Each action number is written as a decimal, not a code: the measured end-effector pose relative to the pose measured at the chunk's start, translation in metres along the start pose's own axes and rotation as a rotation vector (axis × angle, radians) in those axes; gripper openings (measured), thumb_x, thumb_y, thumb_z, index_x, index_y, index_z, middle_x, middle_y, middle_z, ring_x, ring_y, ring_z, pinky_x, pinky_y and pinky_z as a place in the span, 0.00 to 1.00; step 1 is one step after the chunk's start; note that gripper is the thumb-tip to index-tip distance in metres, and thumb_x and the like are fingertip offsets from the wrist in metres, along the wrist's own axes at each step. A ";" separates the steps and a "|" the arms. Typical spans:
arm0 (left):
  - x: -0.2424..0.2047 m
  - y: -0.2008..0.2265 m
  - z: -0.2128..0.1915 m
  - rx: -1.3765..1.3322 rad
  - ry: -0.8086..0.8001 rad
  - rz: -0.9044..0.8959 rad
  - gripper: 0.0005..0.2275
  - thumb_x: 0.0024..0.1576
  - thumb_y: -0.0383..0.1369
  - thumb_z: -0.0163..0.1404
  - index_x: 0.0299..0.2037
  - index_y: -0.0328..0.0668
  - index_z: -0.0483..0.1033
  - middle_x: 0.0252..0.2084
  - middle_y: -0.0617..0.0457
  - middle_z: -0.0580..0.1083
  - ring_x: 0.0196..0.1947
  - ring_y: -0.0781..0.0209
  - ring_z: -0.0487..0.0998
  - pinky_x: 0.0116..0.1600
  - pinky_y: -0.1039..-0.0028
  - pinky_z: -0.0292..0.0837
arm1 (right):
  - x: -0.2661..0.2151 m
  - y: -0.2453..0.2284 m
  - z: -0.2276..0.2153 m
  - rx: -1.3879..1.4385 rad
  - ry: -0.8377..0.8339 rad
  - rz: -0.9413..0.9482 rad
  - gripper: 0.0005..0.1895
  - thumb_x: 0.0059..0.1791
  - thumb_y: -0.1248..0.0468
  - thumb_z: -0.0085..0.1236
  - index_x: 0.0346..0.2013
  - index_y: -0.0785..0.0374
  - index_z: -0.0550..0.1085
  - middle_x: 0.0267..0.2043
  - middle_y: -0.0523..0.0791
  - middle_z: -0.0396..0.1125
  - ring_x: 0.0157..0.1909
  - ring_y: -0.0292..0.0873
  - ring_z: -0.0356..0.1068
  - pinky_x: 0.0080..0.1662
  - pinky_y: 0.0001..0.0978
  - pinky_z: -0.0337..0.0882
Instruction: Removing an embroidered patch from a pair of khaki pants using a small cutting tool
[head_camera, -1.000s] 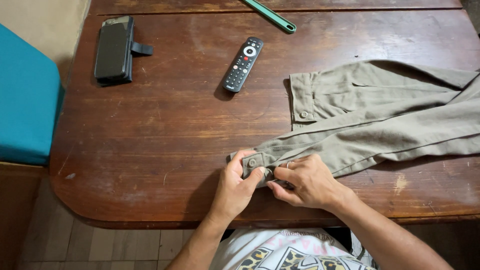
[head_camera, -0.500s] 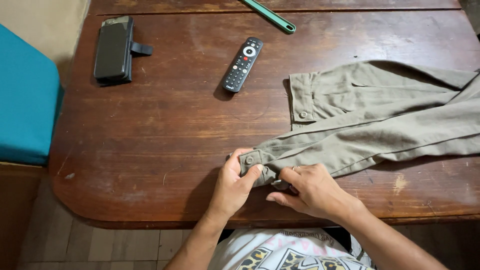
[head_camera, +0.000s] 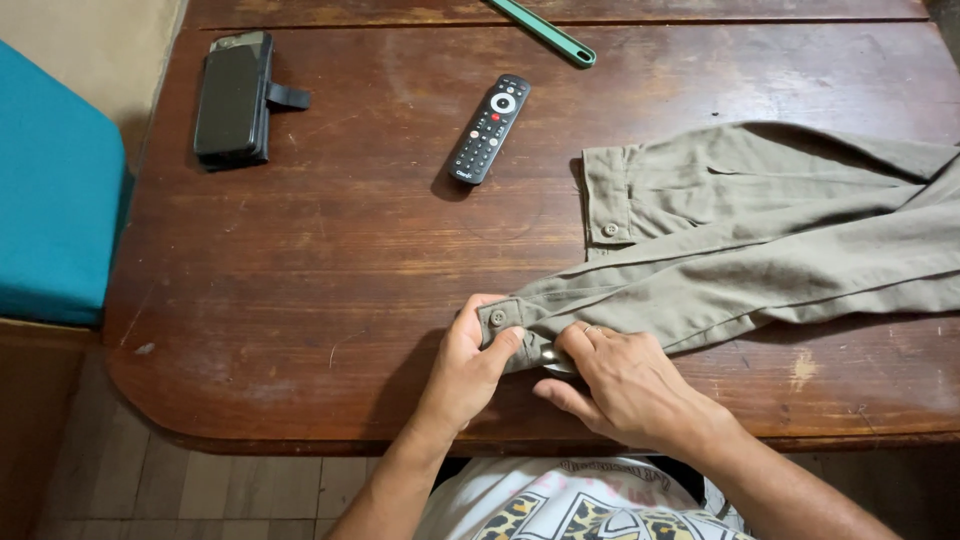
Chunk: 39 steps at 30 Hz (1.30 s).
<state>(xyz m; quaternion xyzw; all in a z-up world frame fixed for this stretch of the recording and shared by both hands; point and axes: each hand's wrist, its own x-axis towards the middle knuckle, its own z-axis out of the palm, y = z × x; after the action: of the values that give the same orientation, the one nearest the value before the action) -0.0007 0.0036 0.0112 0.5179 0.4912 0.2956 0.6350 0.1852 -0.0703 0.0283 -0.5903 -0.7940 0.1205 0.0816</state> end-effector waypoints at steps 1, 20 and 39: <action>0.002 -0.005 0.000 0.000 0.001 -0.001 0.12 0.53 0.30 0.52 0.47 0.45 0.74 0.40 0.58 0.79 0.42 0.69 0.77 0.51 0.77 0.72 | 0.001 -0.001 -0.002 0.000 -0.001 -0.001 0.25 0.52 0.39 0.48 0.35 0.57 0.62 0.29 0.45 0.66 0.29 0.54 0.69 0.30 0.45 0.66; 0.007 -0.016 -0.001 -0.108 -0.001 0.102 0.12 0.52 0.27 0.55 0.46 0.41 0.77 0.33 0.51 0.75 0.38 0.62 0.71 0.43 0.72 0.71 | 0.015 0.011 0.009 -0.016 0.070 -0.194 0.11 0.55 0.52 0.41 0.36 0.54 0.63 0.21 0.42 0.60 0.26 0.51 0.71 0.25 0.44 0.71; 0.009 -0.023 0.001 -0.146 0.025 0.095 0.12 0.52 0.27 0.56 0.46 0.41 0.77 0.34 0.50 0.75 0.39 0.61 0.71 0.44 0.70 0.72 | -0.007 0.055 0.042 0.659 0.374 0.168 0.08 0.54 0.57 0.45 0.40 0.56 0.70 0.18 0.45 0.60 0.21 0.48 0.65 0.29 0.37 0.69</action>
<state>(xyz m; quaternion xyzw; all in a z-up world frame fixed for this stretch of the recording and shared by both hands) -0.0001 0.0051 -0.0136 0.4893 0.4513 0.3668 0.6499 0.2259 -0.0658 -0.0272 -0.6071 -0.6330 0.2659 0.4001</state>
